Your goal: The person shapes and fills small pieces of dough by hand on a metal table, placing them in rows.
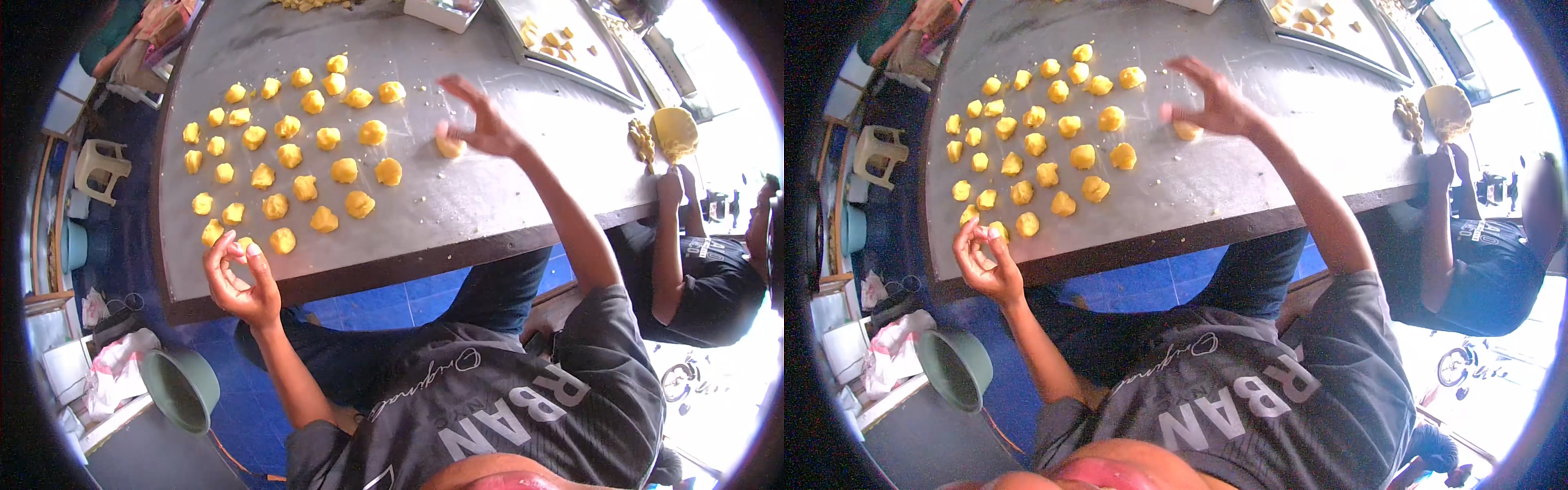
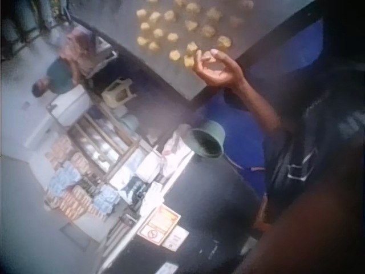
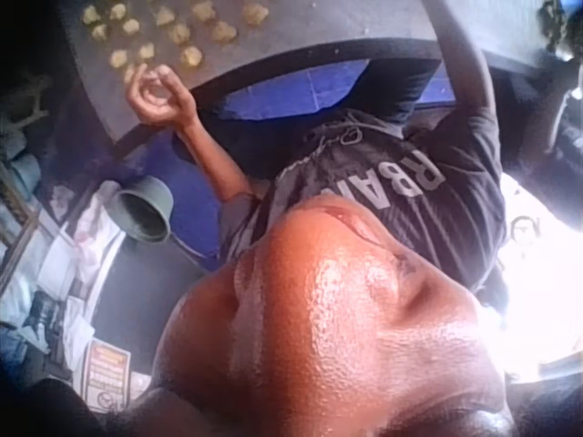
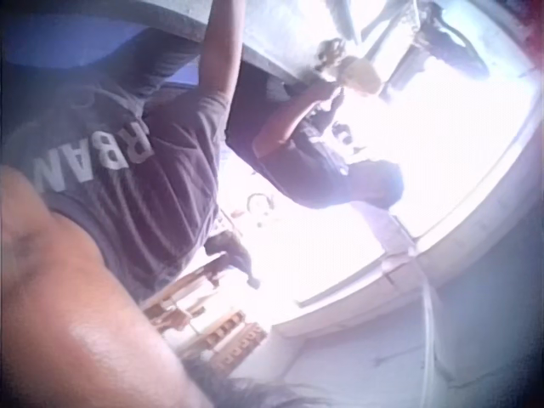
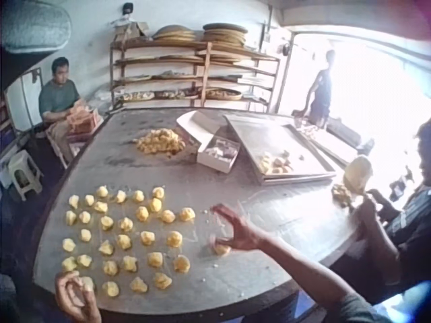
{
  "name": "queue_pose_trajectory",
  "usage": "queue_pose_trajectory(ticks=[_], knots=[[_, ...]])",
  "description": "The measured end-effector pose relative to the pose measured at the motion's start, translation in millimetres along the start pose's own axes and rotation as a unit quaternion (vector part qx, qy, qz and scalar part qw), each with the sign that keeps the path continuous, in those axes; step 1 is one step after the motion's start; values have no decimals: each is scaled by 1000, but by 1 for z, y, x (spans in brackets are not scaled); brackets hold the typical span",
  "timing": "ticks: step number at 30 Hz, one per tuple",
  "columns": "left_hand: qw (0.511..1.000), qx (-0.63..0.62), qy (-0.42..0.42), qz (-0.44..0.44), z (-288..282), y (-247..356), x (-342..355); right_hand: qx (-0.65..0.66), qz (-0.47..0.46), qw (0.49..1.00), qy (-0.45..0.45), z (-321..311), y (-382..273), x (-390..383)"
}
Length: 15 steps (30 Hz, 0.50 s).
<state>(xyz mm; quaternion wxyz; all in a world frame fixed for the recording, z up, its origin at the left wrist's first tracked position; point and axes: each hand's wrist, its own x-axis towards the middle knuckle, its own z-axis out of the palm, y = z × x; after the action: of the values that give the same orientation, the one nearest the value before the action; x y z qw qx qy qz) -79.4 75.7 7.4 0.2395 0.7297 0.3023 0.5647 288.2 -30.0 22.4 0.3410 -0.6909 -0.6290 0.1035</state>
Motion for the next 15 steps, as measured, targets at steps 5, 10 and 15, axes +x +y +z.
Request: queue_pose_trajectory(ticks=[5, 10, 15], knots=[[1000, -9, -27, 11, -1, 0, -1, 27, -4, 999, -43, 12, 1, -26], [998, -20, -44, 28, -1, 0, -1, 135, 34, 987, -78, 20, 15, -20], [996, -31, -80, 11, -3, 2, -3, 95, 36, 994, -45, 20, 14, -27]])
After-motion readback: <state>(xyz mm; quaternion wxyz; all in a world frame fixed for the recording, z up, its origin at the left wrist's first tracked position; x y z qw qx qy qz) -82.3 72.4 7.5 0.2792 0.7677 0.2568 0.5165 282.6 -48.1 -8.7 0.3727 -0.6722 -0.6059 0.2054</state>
